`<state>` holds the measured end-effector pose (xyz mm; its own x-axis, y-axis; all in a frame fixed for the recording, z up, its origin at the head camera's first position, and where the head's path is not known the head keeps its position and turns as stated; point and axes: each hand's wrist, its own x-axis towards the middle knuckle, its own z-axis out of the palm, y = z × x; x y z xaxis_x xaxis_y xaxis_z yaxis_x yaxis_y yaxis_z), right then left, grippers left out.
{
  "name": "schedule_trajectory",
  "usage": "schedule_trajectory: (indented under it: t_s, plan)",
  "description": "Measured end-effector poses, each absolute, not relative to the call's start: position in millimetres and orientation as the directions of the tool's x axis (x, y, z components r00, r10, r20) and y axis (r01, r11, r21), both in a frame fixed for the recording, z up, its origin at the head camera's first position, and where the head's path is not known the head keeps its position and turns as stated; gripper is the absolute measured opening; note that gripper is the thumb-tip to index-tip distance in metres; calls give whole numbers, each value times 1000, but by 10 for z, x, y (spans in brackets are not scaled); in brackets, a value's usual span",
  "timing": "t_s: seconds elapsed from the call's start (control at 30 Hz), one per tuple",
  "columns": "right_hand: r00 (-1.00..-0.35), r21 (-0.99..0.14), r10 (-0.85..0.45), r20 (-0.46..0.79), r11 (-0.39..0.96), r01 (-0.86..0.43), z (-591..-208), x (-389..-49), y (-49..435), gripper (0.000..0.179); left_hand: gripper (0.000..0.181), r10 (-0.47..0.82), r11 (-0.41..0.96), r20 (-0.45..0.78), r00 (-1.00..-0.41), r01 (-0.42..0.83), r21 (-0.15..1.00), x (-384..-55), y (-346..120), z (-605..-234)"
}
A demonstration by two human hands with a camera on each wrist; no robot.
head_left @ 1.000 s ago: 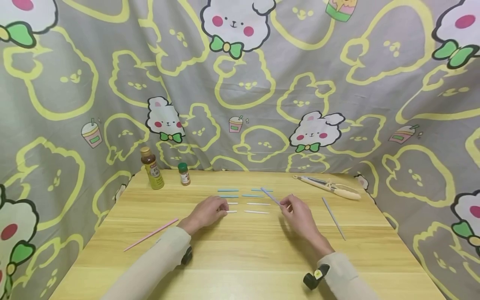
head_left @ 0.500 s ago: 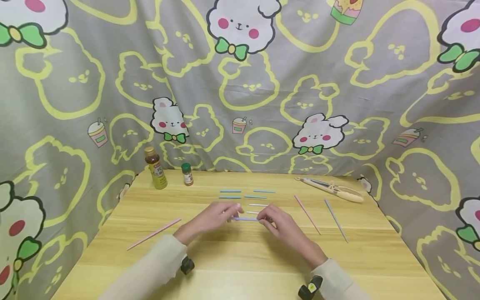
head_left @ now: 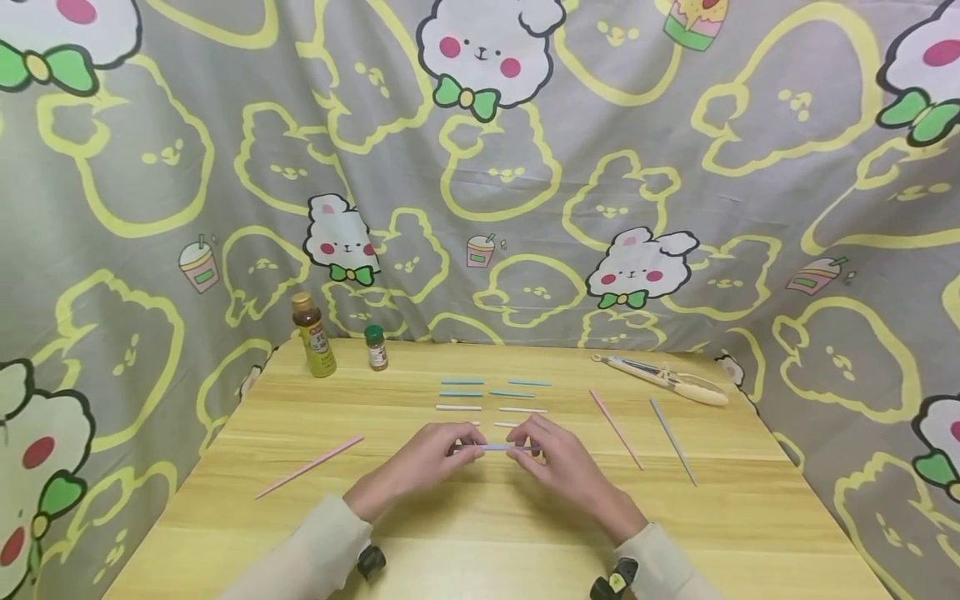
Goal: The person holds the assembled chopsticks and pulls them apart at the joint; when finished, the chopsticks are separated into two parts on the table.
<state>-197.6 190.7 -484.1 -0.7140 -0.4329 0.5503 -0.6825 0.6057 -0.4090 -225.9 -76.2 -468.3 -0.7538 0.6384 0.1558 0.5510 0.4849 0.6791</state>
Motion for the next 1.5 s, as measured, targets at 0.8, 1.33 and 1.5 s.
schedule_trajectory:
  t_s: [0.8, 1.33, 1.5]
  plan:
    - [-781, -546, -303, 546, 579, -606, -4880, -2087, 2547, 3, 19, 490, 593, 236, -839, 520, 615, -2335, -1187, -4712]
    - [-887, -621, -338, 315, 633, -462, -5149, -2262, 2235, 8, 5, 543, 707, 159, -825, 550, 444, -2547, -986, -4892]
    - [-901, -630, -337, 272, 646, -431, -5172, -2360, 2092, 7, 5, 588, 713, 140, -797, 592, 375, -2630, -892, -4922]
